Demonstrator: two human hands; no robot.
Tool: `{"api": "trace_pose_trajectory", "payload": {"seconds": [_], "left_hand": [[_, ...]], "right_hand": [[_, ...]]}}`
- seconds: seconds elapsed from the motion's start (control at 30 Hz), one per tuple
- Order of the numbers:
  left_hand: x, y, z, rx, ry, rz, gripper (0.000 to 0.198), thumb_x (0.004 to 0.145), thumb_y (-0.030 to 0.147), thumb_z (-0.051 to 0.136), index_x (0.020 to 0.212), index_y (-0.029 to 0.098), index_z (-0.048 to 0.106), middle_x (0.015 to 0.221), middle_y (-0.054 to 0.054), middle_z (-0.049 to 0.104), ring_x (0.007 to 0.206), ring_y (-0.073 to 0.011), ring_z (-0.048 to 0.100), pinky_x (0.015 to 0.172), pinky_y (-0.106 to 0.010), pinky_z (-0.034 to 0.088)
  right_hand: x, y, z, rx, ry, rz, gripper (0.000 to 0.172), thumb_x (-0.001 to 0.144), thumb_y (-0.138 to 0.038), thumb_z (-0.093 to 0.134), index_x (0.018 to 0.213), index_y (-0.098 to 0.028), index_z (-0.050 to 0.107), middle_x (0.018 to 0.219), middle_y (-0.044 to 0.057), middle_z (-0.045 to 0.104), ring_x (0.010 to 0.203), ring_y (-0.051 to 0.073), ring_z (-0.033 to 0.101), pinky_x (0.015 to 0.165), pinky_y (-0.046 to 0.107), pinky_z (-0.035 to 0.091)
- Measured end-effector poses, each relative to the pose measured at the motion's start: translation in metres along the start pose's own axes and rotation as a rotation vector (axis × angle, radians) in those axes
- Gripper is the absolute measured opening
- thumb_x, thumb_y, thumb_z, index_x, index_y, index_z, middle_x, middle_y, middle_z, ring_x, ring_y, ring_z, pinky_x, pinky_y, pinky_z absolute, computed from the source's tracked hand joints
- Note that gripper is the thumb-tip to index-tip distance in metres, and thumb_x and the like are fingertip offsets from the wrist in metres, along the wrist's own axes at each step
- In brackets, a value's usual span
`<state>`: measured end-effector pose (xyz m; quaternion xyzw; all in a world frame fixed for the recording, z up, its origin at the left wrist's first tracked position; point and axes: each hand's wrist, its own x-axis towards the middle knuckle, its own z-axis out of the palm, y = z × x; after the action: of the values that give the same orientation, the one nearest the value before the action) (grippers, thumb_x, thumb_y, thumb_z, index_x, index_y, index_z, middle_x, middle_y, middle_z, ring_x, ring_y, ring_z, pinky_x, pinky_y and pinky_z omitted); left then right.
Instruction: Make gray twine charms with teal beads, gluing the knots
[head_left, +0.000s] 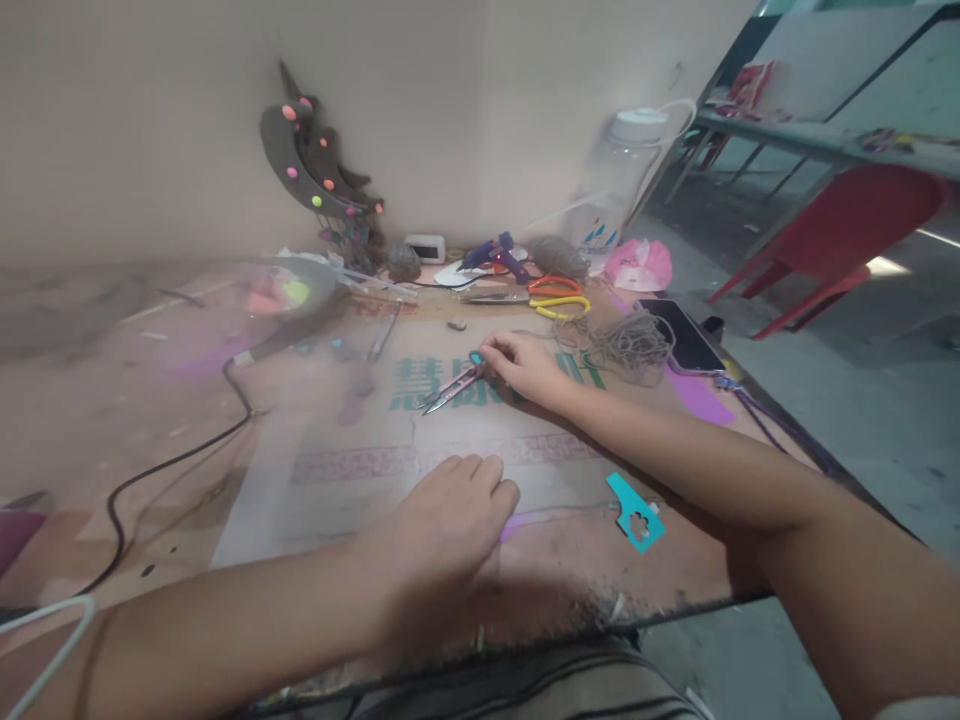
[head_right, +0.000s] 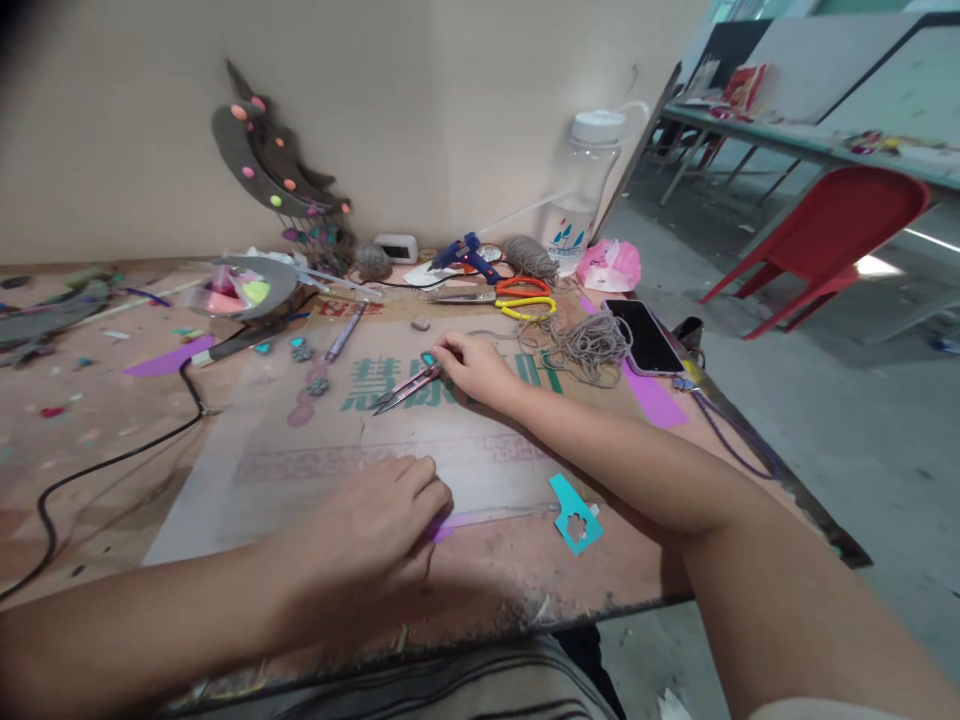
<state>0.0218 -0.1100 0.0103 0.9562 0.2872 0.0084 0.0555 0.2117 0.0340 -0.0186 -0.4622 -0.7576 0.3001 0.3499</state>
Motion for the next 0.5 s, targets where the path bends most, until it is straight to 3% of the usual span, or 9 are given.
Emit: {"api": "trace_pose_trajectory", "payload": {"seconds": [0.07, 0.17, 0.33, 0.5], "left_hand": [[-0.002, -0.001, -0.002, 0.008, 0.004, -0.003, 0.005, 0.087, 0.019, 0.063, 0.091, 0.018, 0.059, 0.094, -0.006, 0.059, 0.082, -0.0246, 0.055, 0.070, -0.039, 0.044], [-0.003, -0.004, -0.006, 0.023, 0.012, 0.112, 0.011, 0.089, 0.028, 0.066, 0.091, 0.019, 0.061, 0.092, -0.005, 0.060, 0.082, -0.0245, 0.055, 0.069, -0.038, 0.043], [-0.005, -0.007, -0.012, 0.125, 0.070, 0.183, 0.012, 0.086, 0.011, 0.064, 0.094, 0.019, 0.059, 0.091, -0.005, 0.058, 0.081, -0.0243, 0.052, 0.070, -0.038, 0.041], [-0.012, -0.008, -0.009, 0.209, 0.133, 0.280, 0.008, 0.089, 0.013, 0.064, 0.091, 0.019, 0.058, 0.086, -0.004, 0.057, 0.077, -0.0227, 0.049, 0.068, -0.037, 0.036]], "right_hand": [[0.001, 0.000, -0.001, 0.005, -0.008, 0.004, 0.023, 0.093, -0.035, 0.049, 0.080, -0.020, 0.060, 0.063, -0.002, 0.061, 0.058, 0.014, 0.053, 0.064, 0.027, 0.041], [0.002, -0.001, -0.002, 0.010, -0.010, 0.018, 0.022, 0.092, -0.035, 0.049, 0.079, -0.020, 0.058, 0.062, -0.002, 0.061, 0.057, 0.014, 0.053, 0.063, 0.027, 0.041], [0.002, -0.002, -0.001, 0.005, -0.020, 0.033, 0.020, 0.091, -0.033, 0.052, 0.079, -0.020, 0.060, 0.063, -0.002, 0.062, 0.058, 0.014, 0.054, 0.065, 0.026, 0.041], [0.004, 0.001, -0.001, 0.017, -0.007, 0.069, 0.020, 0.091, -0.033, 0.053, 0.078, -0.020, 0.060, 0.063, -0.002, 0.062, 0.061, 0.014, 0.055, 0.065, 0.026, 0.041]]}}
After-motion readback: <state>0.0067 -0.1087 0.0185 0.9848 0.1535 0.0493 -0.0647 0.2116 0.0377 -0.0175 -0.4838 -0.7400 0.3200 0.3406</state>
